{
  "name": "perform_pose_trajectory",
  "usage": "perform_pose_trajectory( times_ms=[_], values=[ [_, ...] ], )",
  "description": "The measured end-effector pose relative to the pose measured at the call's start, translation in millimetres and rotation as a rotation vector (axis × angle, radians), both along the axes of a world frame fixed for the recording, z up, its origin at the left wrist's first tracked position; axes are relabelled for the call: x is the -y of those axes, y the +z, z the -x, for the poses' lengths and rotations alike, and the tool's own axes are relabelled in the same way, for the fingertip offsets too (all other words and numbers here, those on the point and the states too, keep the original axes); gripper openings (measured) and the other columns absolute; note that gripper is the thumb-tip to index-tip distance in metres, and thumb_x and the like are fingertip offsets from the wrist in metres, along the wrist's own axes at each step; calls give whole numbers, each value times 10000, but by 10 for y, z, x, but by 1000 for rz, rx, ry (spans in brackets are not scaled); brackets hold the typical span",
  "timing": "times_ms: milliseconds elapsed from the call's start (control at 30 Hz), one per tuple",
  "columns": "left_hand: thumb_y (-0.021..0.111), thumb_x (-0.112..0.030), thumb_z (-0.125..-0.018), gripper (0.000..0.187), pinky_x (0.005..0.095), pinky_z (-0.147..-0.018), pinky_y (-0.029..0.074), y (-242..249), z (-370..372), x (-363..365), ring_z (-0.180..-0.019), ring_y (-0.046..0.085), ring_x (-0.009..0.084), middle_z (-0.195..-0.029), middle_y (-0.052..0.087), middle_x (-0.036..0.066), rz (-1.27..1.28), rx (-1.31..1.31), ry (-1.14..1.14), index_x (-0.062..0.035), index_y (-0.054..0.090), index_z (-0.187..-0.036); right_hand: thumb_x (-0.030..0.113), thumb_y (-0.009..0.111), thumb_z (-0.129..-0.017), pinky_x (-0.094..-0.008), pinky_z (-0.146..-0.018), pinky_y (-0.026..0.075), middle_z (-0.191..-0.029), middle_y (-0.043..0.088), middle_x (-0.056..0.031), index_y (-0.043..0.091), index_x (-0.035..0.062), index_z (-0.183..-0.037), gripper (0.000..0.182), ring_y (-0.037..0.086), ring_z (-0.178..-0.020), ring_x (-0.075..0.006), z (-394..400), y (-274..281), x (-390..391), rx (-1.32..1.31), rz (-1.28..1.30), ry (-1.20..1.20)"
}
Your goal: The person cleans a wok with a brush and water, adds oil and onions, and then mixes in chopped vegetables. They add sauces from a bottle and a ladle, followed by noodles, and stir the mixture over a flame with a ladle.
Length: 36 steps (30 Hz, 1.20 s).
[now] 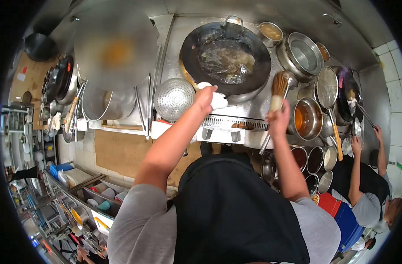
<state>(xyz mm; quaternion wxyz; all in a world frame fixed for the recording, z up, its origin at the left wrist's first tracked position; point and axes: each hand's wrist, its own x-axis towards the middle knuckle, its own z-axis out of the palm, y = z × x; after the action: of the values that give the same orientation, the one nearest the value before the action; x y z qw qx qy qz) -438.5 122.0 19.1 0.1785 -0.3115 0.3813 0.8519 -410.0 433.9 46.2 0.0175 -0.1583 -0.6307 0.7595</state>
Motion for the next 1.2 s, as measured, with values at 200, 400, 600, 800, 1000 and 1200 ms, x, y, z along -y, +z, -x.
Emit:
perform_pose_trajectory(
  times_ms=[200, 400, 600, 800, 1000, 1200],
  values=[
    [569, -10, -951, 248, 552, -709, 694, -106, 46, -156, -850, 772, 425, -1049, 723, 280, 157, 78, 112, 117, 582, -1163, 103, 871, -806, -415, -1059, 530, -1292, 711, -164, 696, 69, -1405, 624, 679, -1221, -355, 1296, 1586, 29, -378, -1115, 769],
    [569, 14, -939, 235, 529, -706, 685, -97, 34, -206, -837, 776, 405, -1030, 729, 260, 150, 69, 184, 121, 588, -1148, 174, 733, -833, -481, -1011, 564, -1162, 766, -234, 756, 68, -1213, 394, 713, -1158, -425, 2119, 711, 1502, -384, -1264, 1402],
    [606, 54, -904, 181, 521, -624, 635, -11, 5, -212, -758, 758, 347, -961, 700, 196, 205, 58, 173, 93, 627, -1079, 182, 681, -863, -518, -969, 608, -1271, 668, -312, 690, -40, -1222, 422, 728, -1121, -472, 1635, 495, 2737, -293, -1353, 969],
    [601, 55, -928, 187, 511, -683, 655, -45, -26, -352, -815, 768, 353, -988, 711, 208, 166, -11, 276, 108, 618, -1107, 200, 713, -836, -504, -917, 627, -1123, 760, -329, 804, -48, -1085, 363, 767, -1063, -448, 2178, 889, 2681, -299, -1316, 1221],
    [578, 74, -911, 190, 519, -682, 664, 44, -13, -370, -832, 772, 379, -994, 698, 213, 199, 37, 287, 90, 578, -1101, 309, 699, -892, -532, -955, 597, -1083, 765, -311, 803, -27, -1005, 369, 744, -1064, -469, 2050, 571, 2864, -280, -1188, 950],
    [577, 80, -895, 226, 513, -679, 670, -64, 6, -459, -830, 774, 380, -995, 693, 212, 221, -4, 360, 80, 575, -1121, 285, 703, -872, -487, -948, 621, -1133, 774, -293, 812, -34, -1053, 383, 760, -1097, -441, 2612, 631, 2715, -181, -1267, 963]
  ],
)
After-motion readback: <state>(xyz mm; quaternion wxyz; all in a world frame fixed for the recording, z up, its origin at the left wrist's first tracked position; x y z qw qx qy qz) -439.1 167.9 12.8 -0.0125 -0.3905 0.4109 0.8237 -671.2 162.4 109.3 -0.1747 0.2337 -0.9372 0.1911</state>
